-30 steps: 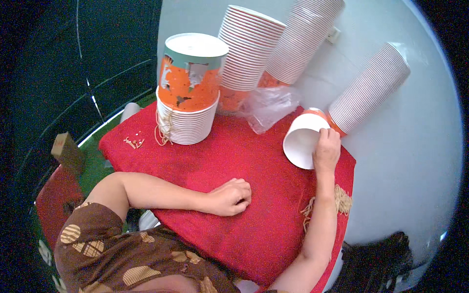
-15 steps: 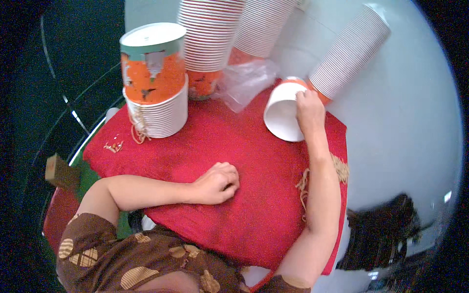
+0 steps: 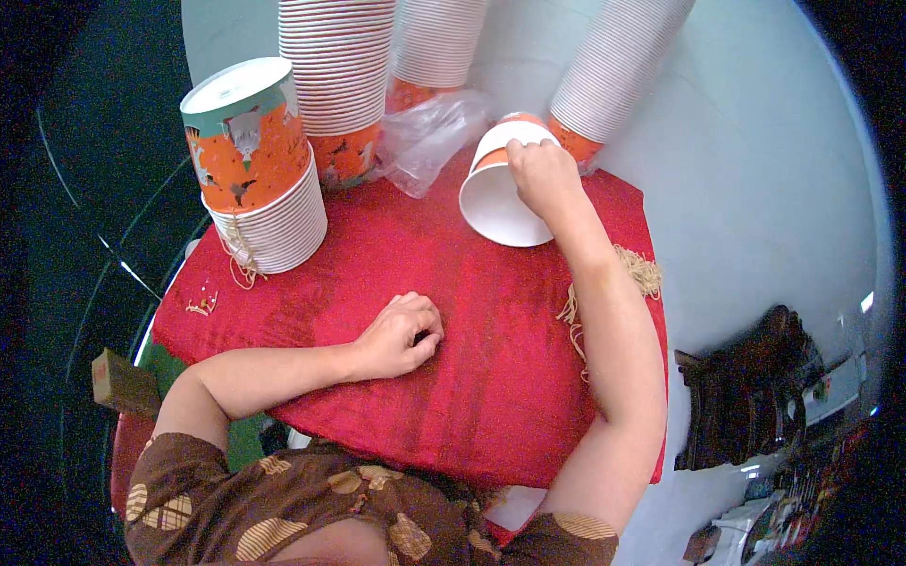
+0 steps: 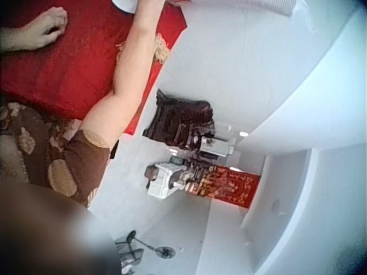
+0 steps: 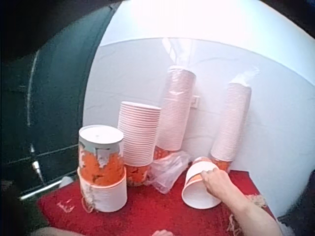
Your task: Attaching thin strings to pre-punched holes in paper buckets.
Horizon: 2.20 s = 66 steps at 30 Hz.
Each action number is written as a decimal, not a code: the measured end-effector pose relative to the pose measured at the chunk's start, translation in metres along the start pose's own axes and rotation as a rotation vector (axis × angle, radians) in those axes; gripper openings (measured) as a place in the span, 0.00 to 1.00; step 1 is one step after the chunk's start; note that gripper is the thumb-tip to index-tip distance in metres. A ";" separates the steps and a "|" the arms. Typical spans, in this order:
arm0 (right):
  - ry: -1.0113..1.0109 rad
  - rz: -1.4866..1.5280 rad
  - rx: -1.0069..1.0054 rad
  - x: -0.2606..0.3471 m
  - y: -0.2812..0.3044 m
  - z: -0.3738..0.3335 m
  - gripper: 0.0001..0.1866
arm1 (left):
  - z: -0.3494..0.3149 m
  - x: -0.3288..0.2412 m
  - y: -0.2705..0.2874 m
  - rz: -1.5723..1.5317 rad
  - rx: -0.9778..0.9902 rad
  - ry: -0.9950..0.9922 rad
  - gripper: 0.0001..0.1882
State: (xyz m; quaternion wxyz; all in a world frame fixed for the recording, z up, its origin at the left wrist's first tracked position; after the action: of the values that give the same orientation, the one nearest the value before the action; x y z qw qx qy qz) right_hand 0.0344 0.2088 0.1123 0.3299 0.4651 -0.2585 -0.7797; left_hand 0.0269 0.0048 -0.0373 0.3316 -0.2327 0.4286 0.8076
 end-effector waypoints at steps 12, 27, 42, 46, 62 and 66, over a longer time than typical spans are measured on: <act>-0.617 0.533 -0.096 -0.038 0.049 -0.067 0.10 | 0.005 -0.002 0.020 -0.098 -0.112 0.006 0.03; -0.886 1.743 0.087 0.009 0.003 -0.136 0.14 | 0.009 -0.008 0.050 -0.103 -0.317 0.063 0.55; -0.744 0.746 0.014 -0.045 -0.017 -0.243 0.06 | 0.000 -0.005 0.047 -0.129 -0.308 0.096 0.38; -0.702 0.636 0.030 -0.047 -0.020 -0.248 0.06 | 0.000 -0.003 0.052 -0.183 -0.344 0.129 0.37; -0.837 0.330 0.406 -0.042 -0.063 -0.261 0.12 | 0.004 -0.001 0.057 -0.133 -0.368 0.081 0.31; -0.701 0.518 0.376 -0.008 -0.027 -0.226 0.10 | 0.002 -0.014 0.063 -0.002 -0.411 -0.053 0.34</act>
State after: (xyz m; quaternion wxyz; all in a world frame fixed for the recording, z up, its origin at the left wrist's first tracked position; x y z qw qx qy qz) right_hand 0.2328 0.2105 -0.0002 0.3165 0.1457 -0.5984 -0.7214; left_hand -0.0107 -0.0240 0.0072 0.2892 -0.2744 0.2459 0.8835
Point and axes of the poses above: each hand's wrist, its own z-axis towards the middle knuckle, its own y-axis out of the back of the hand, x = y × z, the point moved 7 cm from there along z, towards the middle knuckle, and after that the axes turned 2 degrees about -z, right-handed, at the moved point
